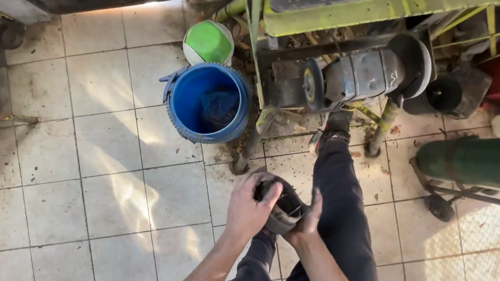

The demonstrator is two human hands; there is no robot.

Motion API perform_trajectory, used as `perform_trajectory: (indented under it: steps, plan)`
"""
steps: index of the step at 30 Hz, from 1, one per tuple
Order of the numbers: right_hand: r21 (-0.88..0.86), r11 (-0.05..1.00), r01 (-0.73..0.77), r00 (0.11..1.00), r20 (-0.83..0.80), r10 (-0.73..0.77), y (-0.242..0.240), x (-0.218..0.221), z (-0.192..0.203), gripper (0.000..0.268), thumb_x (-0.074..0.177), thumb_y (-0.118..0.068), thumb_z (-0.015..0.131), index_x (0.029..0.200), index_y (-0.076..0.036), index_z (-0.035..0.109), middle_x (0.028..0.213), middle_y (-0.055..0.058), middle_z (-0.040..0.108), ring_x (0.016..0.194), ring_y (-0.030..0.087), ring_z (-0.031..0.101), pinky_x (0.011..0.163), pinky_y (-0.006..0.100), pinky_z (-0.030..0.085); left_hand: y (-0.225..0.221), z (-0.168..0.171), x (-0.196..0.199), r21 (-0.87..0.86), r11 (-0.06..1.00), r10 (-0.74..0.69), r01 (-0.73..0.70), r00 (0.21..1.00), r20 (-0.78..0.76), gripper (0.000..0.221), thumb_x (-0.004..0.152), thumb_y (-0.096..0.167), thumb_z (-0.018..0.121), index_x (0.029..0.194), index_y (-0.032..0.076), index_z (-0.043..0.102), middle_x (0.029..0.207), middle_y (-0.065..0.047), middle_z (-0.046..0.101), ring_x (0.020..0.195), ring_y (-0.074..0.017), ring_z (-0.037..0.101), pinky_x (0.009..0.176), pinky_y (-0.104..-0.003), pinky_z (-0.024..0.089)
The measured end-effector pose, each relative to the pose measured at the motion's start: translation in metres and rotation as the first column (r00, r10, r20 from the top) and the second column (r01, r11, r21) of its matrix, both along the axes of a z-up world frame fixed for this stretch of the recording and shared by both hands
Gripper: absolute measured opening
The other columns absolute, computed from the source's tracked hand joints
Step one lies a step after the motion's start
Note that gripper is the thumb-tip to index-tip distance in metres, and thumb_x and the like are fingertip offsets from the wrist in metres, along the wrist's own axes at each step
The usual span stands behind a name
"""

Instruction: Inspecting and handling an alternator stator in an auto repair shop.

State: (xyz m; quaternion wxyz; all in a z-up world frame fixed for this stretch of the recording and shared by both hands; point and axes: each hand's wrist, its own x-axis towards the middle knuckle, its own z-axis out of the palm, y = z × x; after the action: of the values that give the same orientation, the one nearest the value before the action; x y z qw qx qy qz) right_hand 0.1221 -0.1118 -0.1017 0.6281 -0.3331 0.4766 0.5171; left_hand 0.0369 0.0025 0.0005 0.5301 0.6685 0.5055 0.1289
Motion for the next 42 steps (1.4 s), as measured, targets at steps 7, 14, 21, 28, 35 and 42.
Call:
perform_trajectory:
  steps: [7,14,21,28,35,42]
  plan:
    - [-0.005,1.000,0.022,0.984,0.175,-0.021,0.000,0.051,-0.062,0.059,0.087,-0.063,0.067,0.116,-0.012,0.071,0.122,0.018,0.069,0.113,0.039,0.066,0.101,0.050,0.054,0.022,-0.072,0.036,-0.263,0.965,0.062,0.000,0.972,0.227,0.021,0.073,0.020,0.086,0.092,0.014,0.083,0.096,-0.011,0.080,0.101,-0.0207,0.074,0.086,-0.033,0.058]
    - [0.148,0.986,0.076,0.990,0.107,-0.092,0.043,0.078,0.015,0.027,0.080,-0.028,0.078,0.090,-0.005,0.068,0.091,0.016,0.073,0.064,0.024,0.065,0.056,0.024,0.053,0.038,-0.079,0.093,-0.246,0.965,0.108,-0.094,0.993,0.043,0.026,0.070,0.025,0.091,0.092,0.013,0.081,0.088,-0.010,0.079,0.093,-0.0221,0.076,0.079,-0.031,0.059]
    - [0.019,0.983,0.181,0.982,0.044,-0.181,0.053,0.097,0.025,0.013,0.075,-0.020,0.070,0.082,-0.011,0.063,0.075,0.011,0.068,0.050,0.017,0.059,0.045,0.017,0.046,0.056,-0.106,0.119,-0.306,0.951,-0.042,0.048,0.999,0.028,0.027,0.082,0.027,0.081,0.103,0.010,0.080,0.095,-0.012,0.079,0.097,-0.0274,0.075,0.086,-0.039,0.057]
    - [-0.099,0.952,0.288,0.957,0.022,-0.288,0.072,0.102,0.029,0.013,0.074,-0.018,0.065,0.084,-0.009,0.064,0.077,0.013,0.071,0.055,0.025,0.063,0.050,0.026,0.047,0.077,-0.108,0.143,-0.299,0.950,-0.102,0.089,0.994,-0.030,0.020,0.079,0.025,0.076,0.090,0.009,0.080,0.086,-0.014,0.077,0.094,-0.0296,0.072,0.083,-0.040,0.054]
    - [-0.130,0.938,0.321,0.946,-0.004,-0.324,0.077,0.104,0.003,0.016,0.073,-0.021,0.063,0.085,-0.011,0.062,0.076,0.012,0.071,0.052,0.022,0.062,0.048,0.026,0.044,0.088,-0.108,0.157,-0.276,0.958,-0.157,0.076,0.946,-0.283,0.020,0.075,0.035,0.076,0.084,0.018,0.082,0.080,-0.007,0.077,0.088,-0.0271,0.074,0.077,-0.034,0.054]
    - [-0.213,0.923,0.320,0.947,0.114,-0.302,0.071,0.097,-0.033,0.024,0.069,-0.016,0.068,0.089,-0.008,0.058,0.076,0.011,0.066,0.058,0.023,0.059,0.055,0.028,0.049,0.056,-0.091,0.148,-0.459,0.832,0.270,-0.312,0.950,-0.157,0.055,0.090,0.047,0.070,0.121,0.001,0.068,0.112,-0.023,0.070,0.112,-0.0317,0.065,0.092,-0.045,0.051]
